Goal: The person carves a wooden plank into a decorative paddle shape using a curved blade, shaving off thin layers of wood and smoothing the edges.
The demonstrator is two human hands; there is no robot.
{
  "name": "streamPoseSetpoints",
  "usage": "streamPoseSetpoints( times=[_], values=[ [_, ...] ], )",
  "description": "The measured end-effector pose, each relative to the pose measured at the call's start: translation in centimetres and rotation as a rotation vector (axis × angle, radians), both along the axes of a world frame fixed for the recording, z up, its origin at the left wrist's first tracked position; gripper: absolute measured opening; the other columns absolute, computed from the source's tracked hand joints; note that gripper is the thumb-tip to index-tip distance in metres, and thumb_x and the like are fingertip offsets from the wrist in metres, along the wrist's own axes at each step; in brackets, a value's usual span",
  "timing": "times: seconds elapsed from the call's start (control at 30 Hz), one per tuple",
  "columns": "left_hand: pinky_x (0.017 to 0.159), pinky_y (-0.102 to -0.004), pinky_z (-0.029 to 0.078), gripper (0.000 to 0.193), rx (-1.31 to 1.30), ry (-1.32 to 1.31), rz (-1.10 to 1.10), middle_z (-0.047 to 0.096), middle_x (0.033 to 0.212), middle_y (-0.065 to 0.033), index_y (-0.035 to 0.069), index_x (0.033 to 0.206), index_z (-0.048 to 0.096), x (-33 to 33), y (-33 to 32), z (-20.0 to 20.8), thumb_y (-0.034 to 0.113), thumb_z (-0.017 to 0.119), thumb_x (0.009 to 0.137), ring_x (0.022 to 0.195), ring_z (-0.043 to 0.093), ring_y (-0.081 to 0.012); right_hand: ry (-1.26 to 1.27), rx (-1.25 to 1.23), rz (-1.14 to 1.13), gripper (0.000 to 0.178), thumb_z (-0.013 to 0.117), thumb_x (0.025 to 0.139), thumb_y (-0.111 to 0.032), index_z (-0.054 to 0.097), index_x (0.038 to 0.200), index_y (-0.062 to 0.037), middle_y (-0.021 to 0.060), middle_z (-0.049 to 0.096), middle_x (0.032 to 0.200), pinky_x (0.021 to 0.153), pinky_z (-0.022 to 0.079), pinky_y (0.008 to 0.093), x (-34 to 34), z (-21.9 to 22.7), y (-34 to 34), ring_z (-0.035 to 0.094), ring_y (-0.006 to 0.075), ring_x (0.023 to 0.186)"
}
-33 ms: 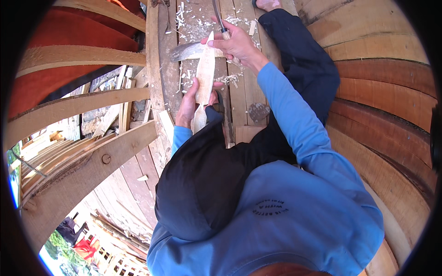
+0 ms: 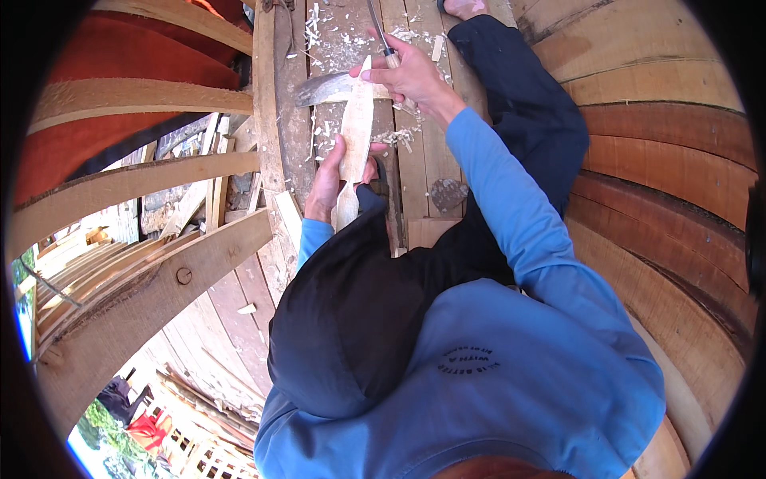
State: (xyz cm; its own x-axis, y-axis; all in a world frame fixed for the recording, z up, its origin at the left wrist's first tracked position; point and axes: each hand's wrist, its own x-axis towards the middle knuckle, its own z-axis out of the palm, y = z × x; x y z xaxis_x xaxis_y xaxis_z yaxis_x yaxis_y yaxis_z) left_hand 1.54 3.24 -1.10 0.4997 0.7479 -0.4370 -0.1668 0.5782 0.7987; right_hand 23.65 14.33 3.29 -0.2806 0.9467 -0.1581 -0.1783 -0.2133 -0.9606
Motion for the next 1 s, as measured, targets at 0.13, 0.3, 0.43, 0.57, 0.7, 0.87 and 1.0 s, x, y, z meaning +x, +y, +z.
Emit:
streamPoseSetpoints(
  times=[0.13,0.3,0.43,0.57,0.7,0.87,1.0],
  values=[
    [0.051,-0.0246,0.041,0.091,-0.028,0.010,0.010,0.059,0.064,-0.0033,-0.007,0.123,0.066,0.2,-0.4,-1.0,0.069,0.021,0.105,0.055,0.053,-0.0106,-0.076,-0.046,-0.027,0.081,0.071,0.092,-0.005,0.028,0.160,-0.0067,0.0123,0.078,0.101,0.042,0.037,0.0190,0.8,-0.3,0.9,0.046,0.0008,0.052],
    [0.049,-0.0246,0.041,0.090,-0.088,0.028,0.013,0.058,0.062,-0.0026,-0.007,0.122,0.067,0.6,-0.8,-1.2,0.069,0.022,0.104,0.052,0.052,-0.0105,0.101,-0.159,-0.195,0.067,0.066,0.096,-0.004,0.033,0.154,-0.0044,0.0166,0.077,0.104,0.043,0.036,0.0197,2.6,-0.9,3.3,0.041,0.0029,0.052],
    [0.049,-0.0236,0.041,0.089,-0.147,0.029,0.056,0.060,0.063,-0.0031,-0.005,0.122,0.068,0.6,-1.1,-1.2,0.069,0.021,0.105,0.052,0.052,-0.0099,0.033,-0.167,-0.331,0.055,0.062,0.099,-0.008,0.037,0.148,-0.0013,0.0201,0.076,0.104,0.042,0.035,0.0204,3.0,-1.0,3.0,0.040,0.0038,0.051],
    [0.051,-0.0232,0.044,0.086,-0.022,0.088,-0.017,0.063,0.068,-0.0040,-0.004,0.123,0.068,0.3,0.0,-0.9,0.066,0.020,0.107,0.055,0.055,-0.0099,-0.128,-0.242,-0.241,0.065,0.060,0.099,-0.012,0.031,0.156,0.0026,0.0122,0.079,0.092,0.041,0.036,0.0248,4.4,-1.8,2.2,0.043,0.0060,0.046],
    [0.053,-0.0239,0.049,0.078,-0.032,0.176,0.098,0.064,0.071,-0.0049,-0.003,0.116,0.068,0.5,0.8,-0.3,0.061,0.025,0.108,0.060,0.060,-0.0107,-0.401,-0.283,-0.230,0.057,0.057,0.101,-0.017,0.039,0.151,0.0036,0.0058,0.072,0.082,0.040,0.035,0.0261,4.3,-3.6,0.1,0.044,0.0068,0.046],
    [0.054,-0.0246,0.053,0.036,-0.059,0.242,0.324,0.066,0.089,-0.0099,0.001,0.126,0.052,-1.0,2.2,-1.8,0.033,0.045,0.111,0.070,0.067,-0.0157,0.081,-0.802,-0.036,0.052,0.054,0.102,-0.016,0.040,0.150,-0.0025,-0.0017,0.048,0.071,0.039,0.031,0.0240,6.2,-5.6,-0.9,0.037,0.0062,0.046],
    [0.062,-0.0267,0.058,0.030,0.035,0.218,0.332,0.069,0.100,-0.0133,0.003,0.133,0.048,-3.0,4.0,-1.9,0.017,0.052,0.108,0.081,0.071,-0.0187,-0.052,-0.644,0.002,0.027,0.054,0.105,-0.019,0.043,0.127,-0.0095,-0.0027,0.045,0.073,0.038,0.028,0.0216,6.5,-5.6,-2.5,0.036,0.0040,0.049]
  ],
)
